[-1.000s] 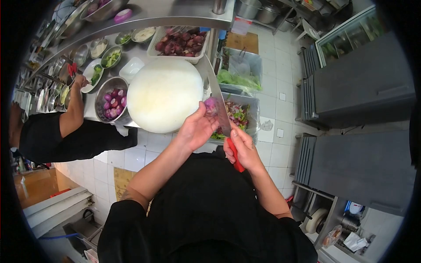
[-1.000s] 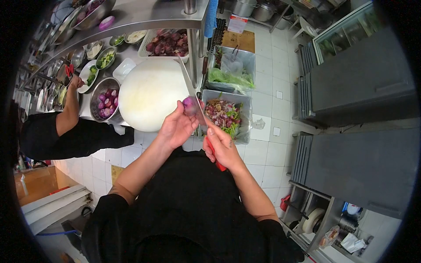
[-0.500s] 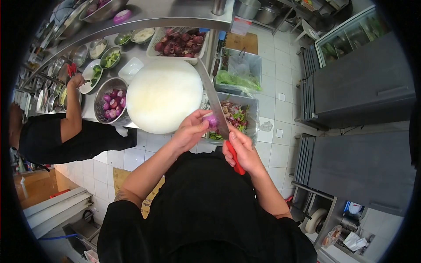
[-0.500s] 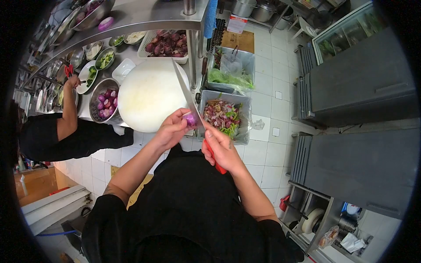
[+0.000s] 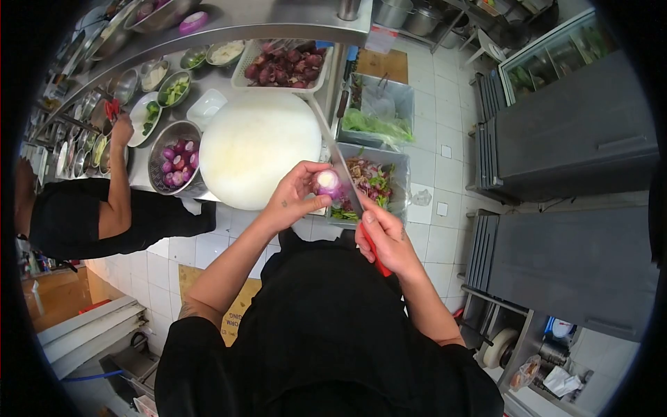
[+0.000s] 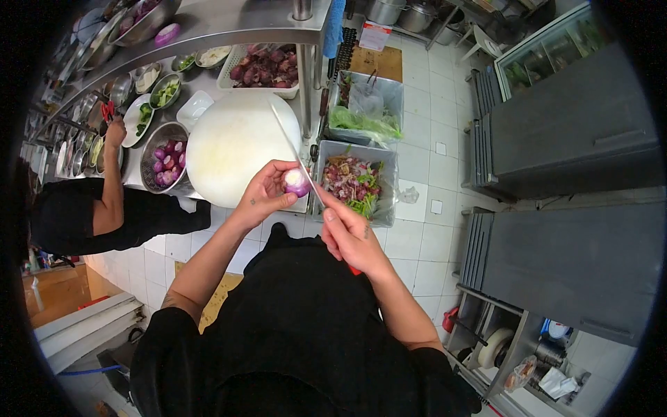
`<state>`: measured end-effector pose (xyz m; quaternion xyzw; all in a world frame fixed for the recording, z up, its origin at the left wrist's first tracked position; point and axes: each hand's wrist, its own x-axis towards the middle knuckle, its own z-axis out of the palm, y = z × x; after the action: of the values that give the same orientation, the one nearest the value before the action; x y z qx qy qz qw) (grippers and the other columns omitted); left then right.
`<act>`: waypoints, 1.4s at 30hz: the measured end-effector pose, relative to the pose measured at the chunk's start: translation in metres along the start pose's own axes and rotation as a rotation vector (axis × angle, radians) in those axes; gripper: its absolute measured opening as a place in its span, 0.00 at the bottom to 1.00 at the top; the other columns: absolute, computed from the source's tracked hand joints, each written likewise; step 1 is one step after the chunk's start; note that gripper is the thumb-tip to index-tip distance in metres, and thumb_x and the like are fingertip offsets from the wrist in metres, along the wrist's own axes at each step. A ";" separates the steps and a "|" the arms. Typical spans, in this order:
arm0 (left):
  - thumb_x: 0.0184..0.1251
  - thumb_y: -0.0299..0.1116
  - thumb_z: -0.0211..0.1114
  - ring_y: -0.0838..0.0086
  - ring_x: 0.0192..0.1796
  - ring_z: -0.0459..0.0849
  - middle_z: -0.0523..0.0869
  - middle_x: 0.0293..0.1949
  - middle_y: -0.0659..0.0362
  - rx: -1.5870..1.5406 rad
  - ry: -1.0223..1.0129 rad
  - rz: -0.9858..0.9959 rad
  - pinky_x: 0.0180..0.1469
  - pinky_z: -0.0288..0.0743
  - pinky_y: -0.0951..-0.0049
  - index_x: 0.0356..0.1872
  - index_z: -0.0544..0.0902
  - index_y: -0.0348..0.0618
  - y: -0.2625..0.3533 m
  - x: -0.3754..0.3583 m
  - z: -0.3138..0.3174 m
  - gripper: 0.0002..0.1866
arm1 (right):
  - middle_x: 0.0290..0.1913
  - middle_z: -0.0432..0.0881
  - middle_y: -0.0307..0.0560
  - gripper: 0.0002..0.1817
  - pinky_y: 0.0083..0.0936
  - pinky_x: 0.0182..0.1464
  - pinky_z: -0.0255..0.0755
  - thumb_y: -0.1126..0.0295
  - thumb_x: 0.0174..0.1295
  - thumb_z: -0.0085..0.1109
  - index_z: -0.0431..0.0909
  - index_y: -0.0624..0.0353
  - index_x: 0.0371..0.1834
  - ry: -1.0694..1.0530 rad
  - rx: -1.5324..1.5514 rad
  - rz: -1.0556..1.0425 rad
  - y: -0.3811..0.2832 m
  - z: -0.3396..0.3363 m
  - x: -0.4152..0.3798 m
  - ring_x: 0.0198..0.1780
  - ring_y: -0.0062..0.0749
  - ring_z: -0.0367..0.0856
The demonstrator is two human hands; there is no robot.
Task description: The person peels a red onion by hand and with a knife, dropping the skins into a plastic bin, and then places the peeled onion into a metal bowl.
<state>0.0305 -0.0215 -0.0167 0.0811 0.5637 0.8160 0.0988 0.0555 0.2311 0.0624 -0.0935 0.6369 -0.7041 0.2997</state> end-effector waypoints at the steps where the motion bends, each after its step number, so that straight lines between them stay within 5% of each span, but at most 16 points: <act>1: 0.68 0.24 0.78 0.68 0.70 0.79 0.82 0.66 0.54 -0.026 0.029 0.002 0.75 0.71 0.63 0.69 0.72 0.41 0.002 -0.001 0.004 0.31 | 0.22 0.67 0.30 0.30 0.18 0.26 0.64 0.61 0.86 0.50 0.61 0.47 0.89 0.024 -0.013 -0.059 0.005 -0.002 0.000 0.22 0.16 0.64; 7: 0.68 0.22 0.77 0.64 0.72 0.79 0.80 0.70 0.53 -0.037 0.058 0.010 0.75 0.74 0.60 0.74 0.70 0.41 0.002 -0.006 0.011 0.36 | 0.21 0.62 0.30 0.40 0.19 0.31 0.59 0.68 0.73 0.68 0.63 0.49 0.87 0.123 -0.413 -0.182 0.013 0.003 0.011 0.25 0.17 0.57; 15: 0.59 0.21 0.81 0.65 0.70 0.82 0.80 0.71 0.53 -0.057 0.116 0.046 0.72 0.79 0.61 0.74 0.72 0.40 -0.001 -0.006 0.017 0.40 | 0.21 0.62 0.31 0.41 0.19 0.31 0.59 0.65 0.73 0.70 0.64 0.47 0.87 0.109 -0.374 -0.157 0.021 0.005 0.019 0.24 0.17 0.59; 24: 0.67 0.23 0.78 0.66 0.71 0.78 0.79 0.68 0.53 -0.161 0.161 0.030 0.73 0.74 0.61 0.70 0.71 0.40 -0.012 -0.001 0.022 0.33 | 0.21 0.66 0.28 0.33 0.17 0.26 0.58 0.64 0.80 0.62 0.67 0.51 0.86 0.146 -0.086 -0.092 0.035 0.001 0.031 0.22 0.13 0.62; 33: 0.80 0.35 0.67 0.62 0.73 0.79 0.78 0.71 0.50 -0.560 0.087 -0.113 0.81 0.70 0.60 0.81 0.65 0.36 -0.018 0.011 0.016 0.34 | 0.20 0.71 0.35 0.29 0.20 0.21 0.61 0.57 0.87 0.49 0.65 0.56 0.85 0.311 0.037 -0.022 0.049 -0.040 0.056 0.18 0.17 0.66; 42: 0.86 0.36 0.60 0.64 0.71 0.81 0.80 0.71 0.52 -0.522 0.234 -0.157 0.77 0.73 0.60 0.78 0.68 0.34 -0.029 0.022 0.031 0.28 | 0.21 0.66 0.30 0.44 0.19 0.31 0.61 0.69 0.76 0.64 0.52 0.53 0.91 0.210 -0.298 -0.268 0.047 -0.015 0.036 0.24 0.16 0.61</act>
<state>0.0188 0.0221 -0.0330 -0.0854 0.3469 0.9270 0.1138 0.0329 0.2240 0.0063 -0.1465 0.7435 -0.6417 0.1184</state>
